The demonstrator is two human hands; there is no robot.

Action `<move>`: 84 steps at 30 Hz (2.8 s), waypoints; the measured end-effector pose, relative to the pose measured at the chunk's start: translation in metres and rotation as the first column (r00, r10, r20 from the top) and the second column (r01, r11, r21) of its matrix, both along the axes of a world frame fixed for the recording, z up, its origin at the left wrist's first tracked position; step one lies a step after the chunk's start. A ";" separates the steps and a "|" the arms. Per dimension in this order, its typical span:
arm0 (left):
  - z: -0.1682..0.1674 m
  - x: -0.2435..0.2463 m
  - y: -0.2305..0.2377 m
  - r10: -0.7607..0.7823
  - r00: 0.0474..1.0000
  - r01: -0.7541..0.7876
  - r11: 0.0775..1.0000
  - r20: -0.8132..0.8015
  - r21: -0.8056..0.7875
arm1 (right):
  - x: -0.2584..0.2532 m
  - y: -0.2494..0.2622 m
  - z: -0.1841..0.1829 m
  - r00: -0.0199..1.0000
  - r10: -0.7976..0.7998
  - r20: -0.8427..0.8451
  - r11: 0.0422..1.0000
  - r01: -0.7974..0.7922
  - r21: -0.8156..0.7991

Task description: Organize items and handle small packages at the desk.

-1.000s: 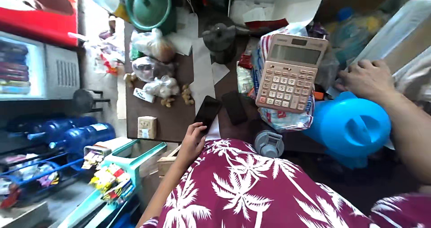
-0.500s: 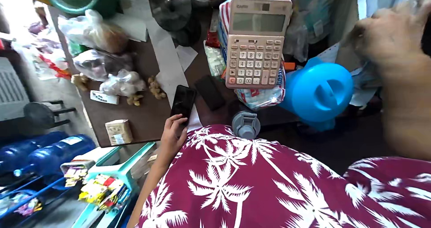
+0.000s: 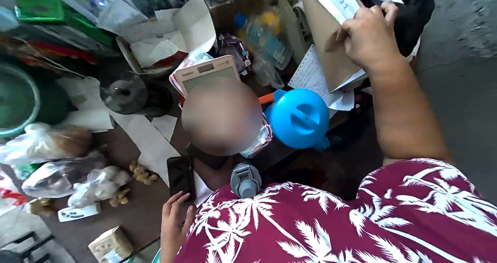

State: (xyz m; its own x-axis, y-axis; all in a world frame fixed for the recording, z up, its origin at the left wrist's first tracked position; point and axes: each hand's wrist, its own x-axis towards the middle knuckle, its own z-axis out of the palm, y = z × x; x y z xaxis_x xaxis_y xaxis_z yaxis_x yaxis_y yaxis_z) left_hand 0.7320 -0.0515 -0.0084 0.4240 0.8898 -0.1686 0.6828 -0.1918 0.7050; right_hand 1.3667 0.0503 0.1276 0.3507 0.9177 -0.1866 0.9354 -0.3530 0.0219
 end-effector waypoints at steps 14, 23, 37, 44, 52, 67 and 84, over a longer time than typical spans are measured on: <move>0.057 0.078 0.082 0.079 0.957 -0.015 0.974 0.280 -0.224 | -0.119 0.012 0.028 0.785 0.462 -0.412 0.883 -0.362 0.300; 0.075 0.186 0.141 0.344 0.823 -0.026 0.817 0.451 -0.576 | -0.236 -0.015 0.026 0.829 0.402 -0.388 0.916 -0.359 0.182; 0.075 0.075 0.079 0.572 0.549 -0.023 0.739 0.609 -0.673 | -0.280 -0.076 0.039 0.590 0.597 -0.544 0.787 -0.299 0.540; 0.050 -0.098 -0.028 0.765 0.546 -0.352 0.579 0.341 -0.736 | -0.387 -0.101 0.014 0.357 0.632 -0.688 0.749 -0.509 0.424; -0.028 -0.187 -0.048 0.773 0.542 -0.255 0.524 0.329 -0.812 | -0.527 -0.132 -0.073 0.489 0.534 -0.689 0.795 -0.568 0.213; -0.021 -0.266 -0.055 0.322 0.883 0.028 0.691 0.342 -0.722 | -0.677 -0.163 -0.171 0.763 0.550 -0.340 0.835 -0.496 0.238; -0.019 -0.302 -0.082 0.577 0.755 -0.177 0.636 0.311 -0.751 | -0.671 -0.177 -0.179 0.807 0.493 -0.326 0.870 -0.463 0.171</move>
